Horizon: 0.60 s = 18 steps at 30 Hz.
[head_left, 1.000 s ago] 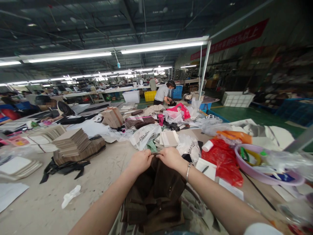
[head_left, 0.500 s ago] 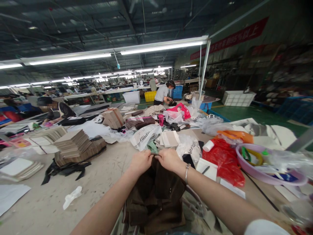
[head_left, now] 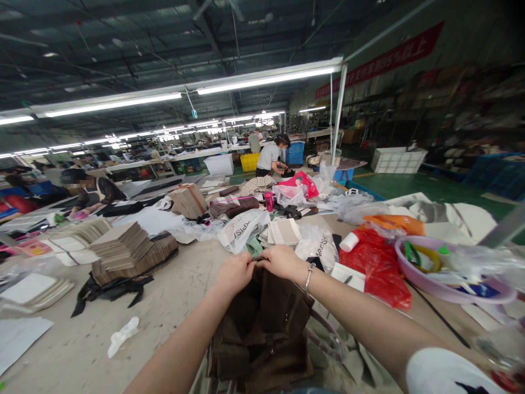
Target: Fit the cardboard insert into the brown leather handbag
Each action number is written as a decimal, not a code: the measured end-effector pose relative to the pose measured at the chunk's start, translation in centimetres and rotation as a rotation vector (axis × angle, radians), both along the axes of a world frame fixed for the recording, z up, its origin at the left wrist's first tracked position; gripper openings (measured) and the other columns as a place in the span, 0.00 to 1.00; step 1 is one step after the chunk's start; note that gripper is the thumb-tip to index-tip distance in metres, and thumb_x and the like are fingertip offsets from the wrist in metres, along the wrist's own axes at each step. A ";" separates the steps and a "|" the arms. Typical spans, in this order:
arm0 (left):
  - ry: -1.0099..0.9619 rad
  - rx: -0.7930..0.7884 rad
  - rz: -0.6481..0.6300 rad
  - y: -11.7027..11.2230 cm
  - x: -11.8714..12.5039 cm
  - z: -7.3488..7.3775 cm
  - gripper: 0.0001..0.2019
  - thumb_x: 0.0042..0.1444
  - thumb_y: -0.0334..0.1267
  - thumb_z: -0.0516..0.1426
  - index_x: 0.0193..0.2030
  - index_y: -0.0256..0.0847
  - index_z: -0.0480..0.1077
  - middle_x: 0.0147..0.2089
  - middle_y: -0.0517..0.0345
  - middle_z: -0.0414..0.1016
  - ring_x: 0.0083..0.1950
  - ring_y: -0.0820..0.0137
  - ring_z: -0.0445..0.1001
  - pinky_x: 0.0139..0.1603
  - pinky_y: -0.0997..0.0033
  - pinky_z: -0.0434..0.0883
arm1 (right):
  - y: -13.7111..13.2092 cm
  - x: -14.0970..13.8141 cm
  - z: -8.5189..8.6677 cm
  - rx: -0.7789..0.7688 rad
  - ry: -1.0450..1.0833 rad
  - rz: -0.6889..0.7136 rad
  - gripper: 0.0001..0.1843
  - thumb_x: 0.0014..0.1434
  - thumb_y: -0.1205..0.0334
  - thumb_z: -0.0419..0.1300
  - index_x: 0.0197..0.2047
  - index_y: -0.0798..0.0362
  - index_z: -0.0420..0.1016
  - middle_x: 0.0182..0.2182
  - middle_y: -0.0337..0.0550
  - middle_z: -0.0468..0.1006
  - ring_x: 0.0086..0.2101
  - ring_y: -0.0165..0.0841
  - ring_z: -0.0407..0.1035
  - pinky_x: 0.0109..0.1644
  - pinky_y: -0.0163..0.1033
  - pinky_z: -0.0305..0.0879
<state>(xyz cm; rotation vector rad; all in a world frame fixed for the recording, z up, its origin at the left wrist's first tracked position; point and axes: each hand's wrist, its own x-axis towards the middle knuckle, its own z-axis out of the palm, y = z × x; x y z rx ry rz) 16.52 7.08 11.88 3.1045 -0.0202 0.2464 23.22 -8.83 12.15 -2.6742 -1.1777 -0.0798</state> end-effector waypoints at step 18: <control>0.298 -0.269 -0.140 5.4 -0.6 0.0 0.08 0.51 0.37 0.55 0.37 0.45 0.74 0.35 0.61 0.78 0.38 0.69 0.74 0.36 0.76 0.65 | -0.9 1.1 -0.5 -0.016 -0.059 0.241 0.14 0.63 0.56 0.52 0.35 0.52 0.76 0.35 0.44 0.78 0.38 0.35 0.71 0.39 0.35 0.59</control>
